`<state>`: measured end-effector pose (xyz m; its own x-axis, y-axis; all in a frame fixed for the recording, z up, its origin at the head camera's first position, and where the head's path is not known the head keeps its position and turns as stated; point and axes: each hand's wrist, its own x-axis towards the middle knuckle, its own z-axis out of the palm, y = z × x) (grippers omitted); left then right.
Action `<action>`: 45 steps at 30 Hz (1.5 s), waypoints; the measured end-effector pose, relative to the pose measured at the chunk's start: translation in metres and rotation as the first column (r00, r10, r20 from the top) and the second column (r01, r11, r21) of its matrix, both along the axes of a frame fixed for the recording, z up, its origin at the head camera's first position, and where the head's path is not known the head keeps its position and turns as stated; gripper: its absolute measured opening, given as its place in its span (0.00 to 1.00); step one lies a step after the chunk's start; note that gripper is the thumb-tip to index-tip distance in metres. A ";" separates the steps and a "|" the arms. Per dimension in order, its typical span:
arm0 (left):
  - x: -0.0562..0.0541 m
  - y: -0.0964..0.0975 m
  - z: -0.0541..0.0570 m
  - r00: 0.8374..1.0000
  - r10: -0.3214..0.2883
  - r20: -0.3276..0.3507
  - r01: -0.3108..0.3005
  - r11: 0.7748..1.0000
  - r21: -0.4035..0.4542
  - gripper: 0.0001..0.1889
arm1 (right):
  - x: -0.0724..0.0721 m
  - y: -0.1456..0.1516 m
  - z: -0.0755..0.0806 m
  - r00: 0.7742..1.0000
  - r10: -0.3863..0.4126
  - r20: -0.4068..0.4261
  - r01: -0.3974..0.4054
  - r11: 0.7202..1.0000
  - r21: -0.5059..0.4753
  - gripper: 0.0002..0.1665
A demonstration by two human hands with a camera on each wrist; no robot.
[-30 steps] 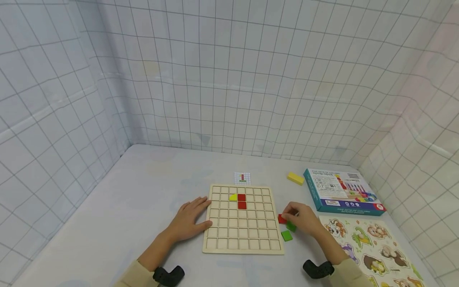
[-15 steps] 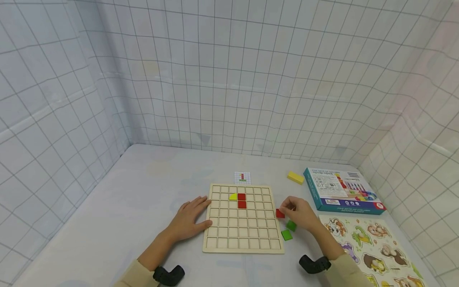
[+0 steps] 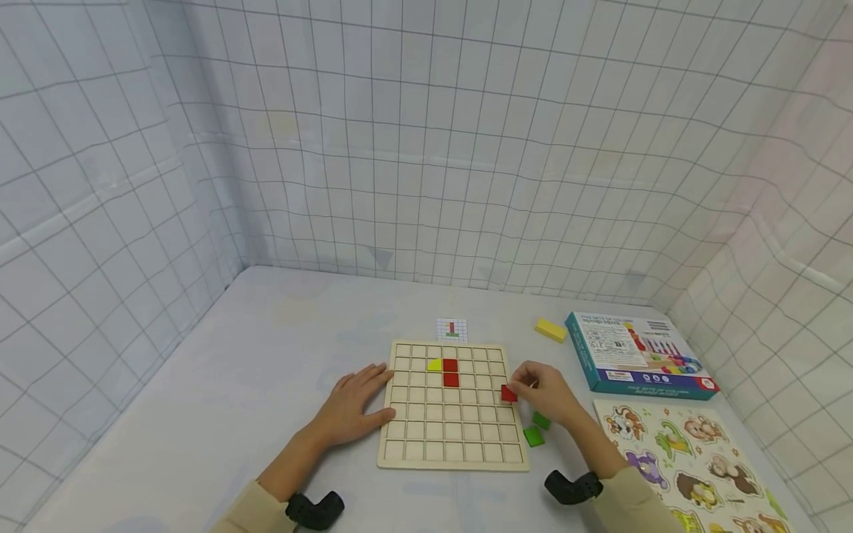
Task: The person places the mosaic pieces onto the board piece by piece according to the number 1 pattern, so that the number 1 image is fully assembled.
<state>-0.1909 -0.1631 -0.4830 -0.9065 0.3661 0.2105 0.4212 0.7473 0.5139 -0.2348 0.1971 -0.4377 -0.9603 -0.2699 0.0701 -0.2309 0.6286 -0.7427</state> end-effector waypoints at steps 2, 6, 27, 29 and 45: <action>0.000 0.000 0.000 1.000 -0.001 -0.011 0.001 1.000 0.006 0.36 | 0.000 -0.003 0.000 1.000 0.005 0.002 -0.005 1.000 -0.005 0.04; 0.000 0.000 0.000 1.000 -0.004 -0.010 0.004 1.000 0.014 0.36 | -0.001 -0.010 0.000 1.000 0.019 -0.007 -0.019 1.000 -0.008 0.04; -0.001 -0.001 -0.001 1.000 -0.005 0.007 0.005 1.000 -0.005 0.37 | -0.007 -0.044 -0.001 0.996 0.086 -0.036 -0.088 0.993 -0.076 0.06; -0.001 -0.001 -0.001 1.000 -0.004 0.009 0.004 1.000 -0.004 0.37 | -0.007 -0.047 -0.001 0.995 0.091 -0.037 -0.094 0.993 -0.077 0.06; 0.001 0.000 0.002 1.000 -0.002 0.014 0.002 1.000 -0.001 0.36 | -0.007 -0.065 -0.010 0.982 0.185 -0.046 -0.190 0.973 -0.135 0.06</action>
<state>-0.1903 -0.1634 -0.4813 -0.9086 0.3680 0.1975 0.4153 0.7470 0.5191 -0.2416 0.1323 -0.4473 -0.8901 -0.4303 0.1501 -0.3607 0.4640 -0.8091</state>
